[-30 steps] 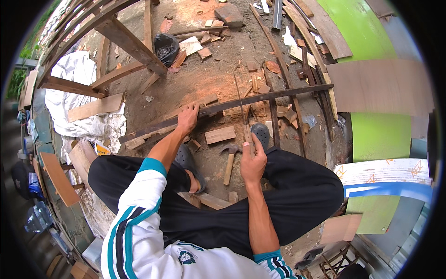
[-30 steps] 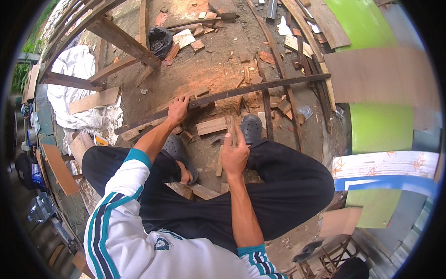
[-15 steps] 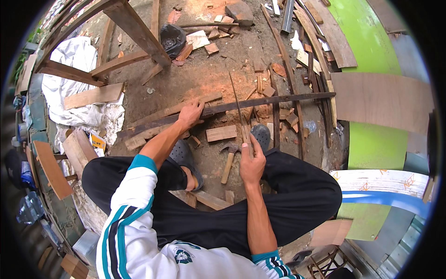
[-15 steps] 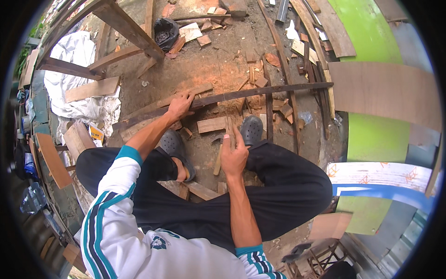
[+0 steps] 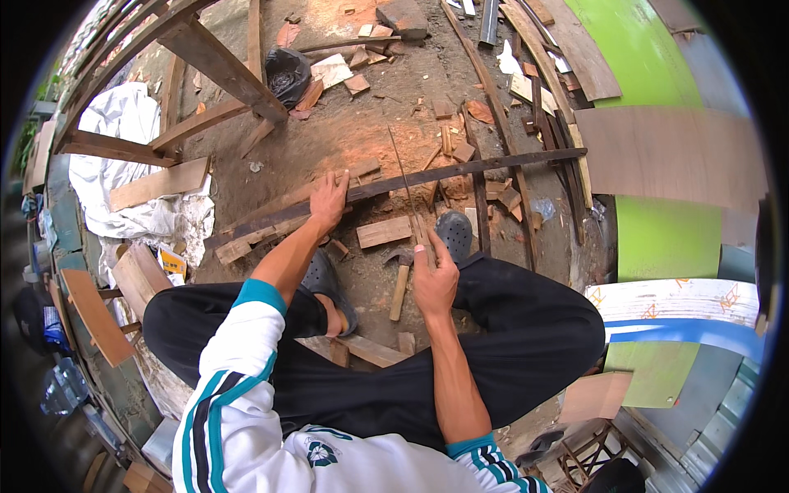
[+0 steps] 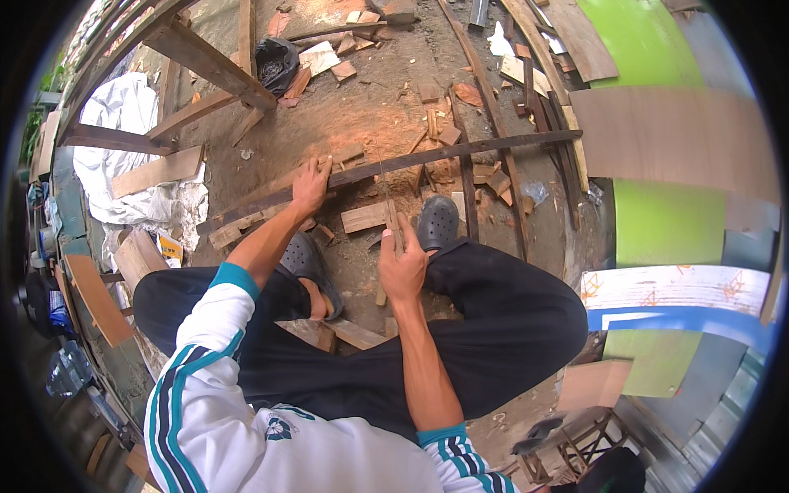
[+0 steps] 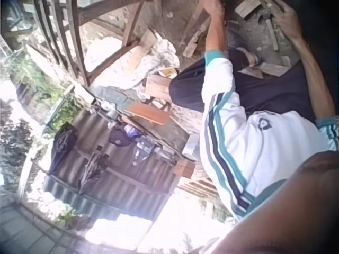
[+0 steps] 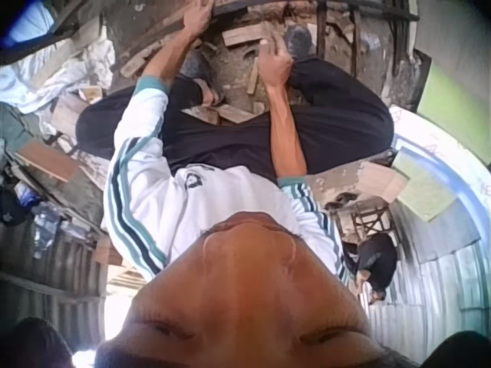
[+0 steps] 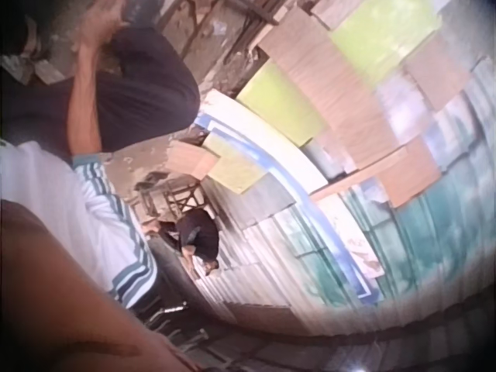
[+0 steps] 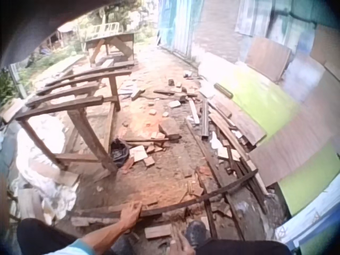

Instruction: The person fits a curved wooden slat onto a wooden frame, then uses a hammer to strike the slat while seated on the ground. The person repeatedly adjusts and hammers the slat to secure it.

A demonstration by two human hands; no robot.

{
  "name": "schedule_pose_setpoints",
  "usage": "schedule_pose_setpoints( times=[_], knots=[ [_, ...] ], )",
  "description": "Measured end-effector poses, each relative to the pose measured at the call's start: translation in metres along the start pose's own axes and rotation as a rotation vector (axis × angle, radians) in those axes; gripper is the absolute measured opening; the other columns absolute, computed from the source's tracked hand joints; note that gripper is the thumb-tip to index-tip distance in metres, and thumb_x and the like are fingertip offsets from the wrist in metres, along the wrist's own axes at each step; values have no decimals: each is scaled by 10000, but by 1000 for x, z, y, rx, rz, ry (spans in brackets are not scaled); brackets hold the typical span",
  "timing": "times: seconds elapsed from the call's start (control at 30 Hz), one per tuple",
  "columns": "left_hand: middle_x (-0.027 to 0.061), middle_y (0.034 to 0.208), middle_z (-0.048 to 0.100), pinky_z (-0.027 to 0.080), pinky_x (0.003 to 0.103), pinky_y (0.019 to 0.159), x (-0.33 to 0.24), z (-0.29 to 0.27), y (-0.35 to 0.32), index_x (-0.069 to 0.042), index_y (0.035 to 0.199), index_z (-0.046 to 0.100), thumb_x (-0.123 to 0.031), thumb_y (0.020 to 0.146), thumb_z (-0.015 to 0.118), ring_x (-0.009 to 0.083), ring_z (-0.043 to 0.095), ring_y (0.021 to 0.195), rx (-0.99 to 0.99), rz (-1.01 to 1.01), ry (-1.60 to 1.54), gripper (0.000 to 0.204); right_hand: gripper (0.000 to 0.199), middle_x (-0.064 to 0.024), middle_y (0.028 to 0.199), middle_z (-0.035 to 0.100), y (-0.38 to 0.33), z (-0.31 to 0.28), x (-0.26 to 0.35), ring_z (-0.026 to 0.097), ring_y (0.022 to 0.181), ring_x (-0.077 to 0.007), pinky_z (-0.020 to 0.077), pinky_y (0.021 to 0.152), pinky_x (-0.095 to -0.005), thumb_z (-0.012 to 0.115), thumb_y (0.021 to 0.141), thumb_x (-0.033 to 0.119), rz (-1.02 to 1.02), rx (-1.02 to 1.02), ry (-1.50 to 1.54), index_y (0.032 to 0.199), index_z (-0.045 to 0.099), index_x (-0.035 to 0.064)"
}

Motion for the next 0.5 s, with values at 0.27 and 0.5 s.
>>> schedule_pose_setpoints(
  times=[0.27,0.5],
  knots=[
    [135,1256,563,511,466,931,-20,-18,2,-119,1392,492,-440,845,748,327,560,1206,-147,184,66,684,454,-266,1196,684,4,-10,3,669,1109,-412,508,951,-409,587,966,251,-58,-32,36,1323,605,-29],
    [148,1159,622,554,451,850,-36,-27,15,-131,1216,663,-390,900,705,355,636,1078,-150,114,-98,411,460,-241,1261,669,3,-24,-9,661,1159,-336,497,983,-379,607,967,237,45,-54,82,1323,604,-54]
  ],
)
Point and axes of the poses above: each hand's wrist, its own y-axis towards the middle knuckle, its own z-axis out of the palm, x = y × z, the point moved 9 cm from there along y, towards the middle knuckle
